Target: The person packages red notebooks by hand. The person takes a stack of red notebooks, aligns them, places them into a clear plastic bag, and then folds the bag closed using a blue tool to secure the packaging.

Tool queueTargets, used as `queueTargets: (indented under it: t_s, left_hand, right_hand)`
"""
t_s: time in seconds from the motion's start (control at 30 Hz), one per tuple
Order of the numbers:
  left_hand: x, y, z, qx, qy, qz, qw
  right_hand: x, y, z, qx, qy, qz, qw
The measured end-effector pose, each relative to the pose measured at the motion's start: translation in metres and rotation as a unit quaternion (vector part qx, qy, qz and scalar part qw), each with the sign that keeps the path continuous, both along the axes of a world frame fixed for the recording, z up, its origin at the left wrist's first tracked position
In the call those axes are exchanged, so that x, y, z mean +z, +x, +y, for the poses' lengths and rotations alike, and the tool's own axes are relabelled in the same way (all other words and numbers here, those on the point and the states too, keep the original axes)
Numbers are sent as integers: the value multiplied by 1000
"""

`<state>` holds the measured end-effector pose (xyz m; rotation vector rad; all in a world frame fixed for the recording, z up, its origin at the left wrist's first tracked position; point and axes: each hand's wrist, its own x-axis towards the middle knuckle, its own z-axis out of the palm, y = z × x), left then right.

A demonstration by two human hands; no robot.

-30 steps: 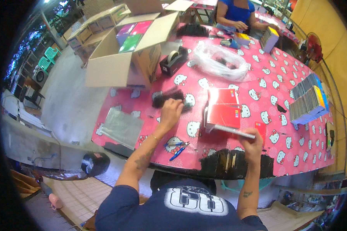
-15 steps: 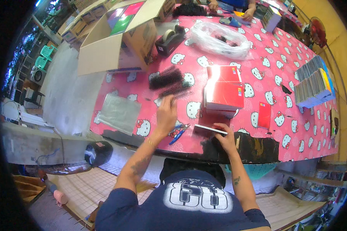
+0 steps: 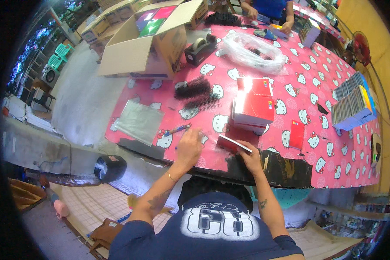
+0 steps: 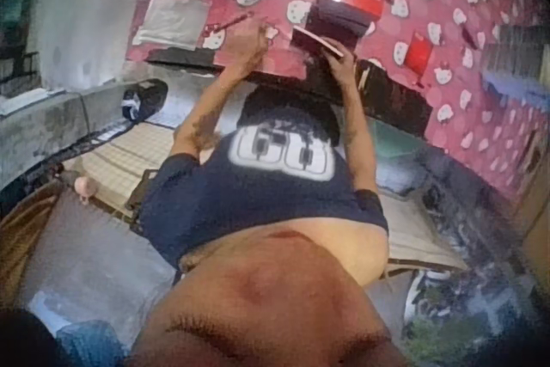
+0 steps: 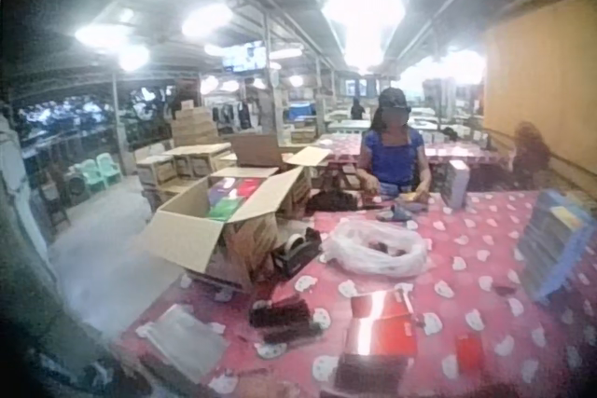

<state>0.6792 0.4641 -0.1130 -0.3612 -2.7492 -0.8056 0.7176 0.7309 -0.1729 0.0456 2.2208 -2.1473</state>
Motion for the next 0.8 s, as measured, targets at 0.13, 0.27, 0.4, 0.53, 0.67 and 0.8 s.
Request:
queueTargets:
  t_s: [0.13,0.27,0.4,0.53,0.67,0.8]
  left_hand:
    - [20,7,13,-42,161,-67,984]
    - [49,-8,22,-21,324,-29,945]
    - [57,-44,43,-22,380,-145,913]
    - [-38,-90,57,-12,530,-355,770]
    - [-67,-121,85,5,590,-450,670]
    - [-64,-128,113,-9,643,-473,602]
  right_hand:
    - [16,3,1,2,-19,40,999]
    - [106,-7,13,-23,-68,101,992]
    - [127,-60,91,-154,-217,180,947]
    - [56,-50,158,-188,-558,1,808]
    - [-4,-41,145,5,-449,-94,888]
    - [9,-55,123,-27,-405,-147,902]
